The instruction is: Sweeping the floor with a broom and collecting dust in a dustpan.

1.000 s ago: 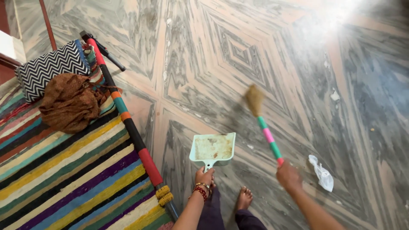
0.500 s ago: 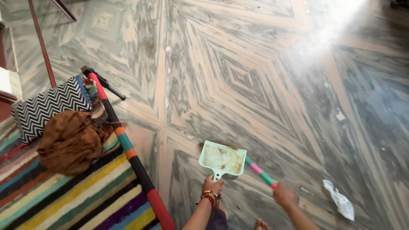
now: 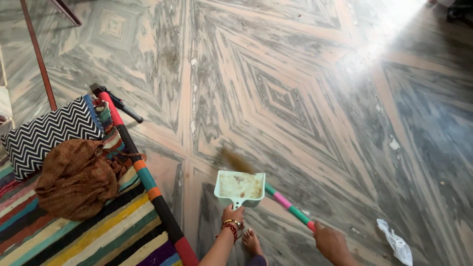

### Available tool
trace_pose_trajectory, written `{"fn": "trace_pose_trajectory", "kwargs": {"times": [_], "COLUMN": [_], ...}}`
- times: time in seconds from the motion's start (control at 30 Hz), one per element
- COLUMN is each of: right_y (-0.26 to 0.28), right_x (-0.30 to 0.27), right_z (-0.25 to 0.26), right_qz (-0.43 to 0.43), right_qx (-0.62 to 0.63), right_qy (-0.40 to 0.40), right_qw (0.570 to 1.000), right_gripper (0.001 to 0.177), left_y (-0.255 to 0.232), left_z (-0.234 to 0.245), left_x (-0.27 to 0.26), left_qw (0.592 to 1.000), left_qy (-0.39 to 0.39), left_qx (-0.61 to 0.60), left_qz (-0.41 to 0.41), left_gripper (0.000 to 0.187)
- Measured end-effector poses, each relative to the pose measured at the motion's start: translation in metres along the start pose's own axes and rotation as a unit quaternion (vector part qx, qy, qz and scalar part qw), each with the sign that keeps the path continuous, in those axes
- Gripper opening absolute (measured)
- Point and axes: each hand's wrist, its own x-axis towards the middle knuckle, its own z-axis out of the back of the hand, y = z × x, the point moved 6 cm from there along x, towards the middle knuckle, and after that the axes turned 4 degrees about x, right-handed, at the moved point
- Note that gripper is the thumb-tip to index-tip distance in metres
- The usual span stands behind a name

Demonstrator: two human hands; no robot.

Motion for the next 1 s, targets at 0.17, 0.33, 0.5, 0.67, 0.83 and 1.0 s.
{"fn": "trace_pose_trajectory", "kwargs": {"times": [0.17, 0.33, 0.5, 0.67, 0.83, 1.0], "right_y": [0.015, -0.018, -0.015, 0.001, 0.021, 0.082], "right_x": [0.023, 0.069, 0.086, 0.072, 0.092, 0.12], "right_z": [-0.001, -0.015, 0.031, 0.017, -0.019, -0.009], "right_qz": [0.089, 0.044, -0.175, -0.151, -0.08, 0.085], "right_qx": [-0.081, -0.105, 0.042, 0.054, -0.026, -0.077], "right_qy": [0.024, -0.014, -0.05, -0.076, 0.085, 0.105], "right_qw": [0.993, 0.993, 0.982, 0.984, 0.993, 0.988], "right_gripper": [0.023, 0.025, 0.03, 0.036, 0.035, 0.03], "left_y": [0.002, -0.036, -0.038, -0.048, -0.059, -0.051], "left_z": [-0.019, -0.009, 0.0, 0.009, 0.01, 0.01], "left_x": [0.018, -0.016, -0.005, -0.005, 0.002, 0.054], "left_qw": [0.999, 0.999, 0.999, 0.998, 0.997, 0.997], "left_qy": [0.043, 0.031, 0.031, 0.017, 0.006, 0.029], "left_qx": [-0.023, 0.025, 0.001, 0.003, -0.024, -0.07], "left_qz": [-0.005, 0.008, 0.023, 0.066, 0.07, 0.026], "left_gripper": [0.017, 0.016, 0.015, 0.014, 0.016, 0.021]}}
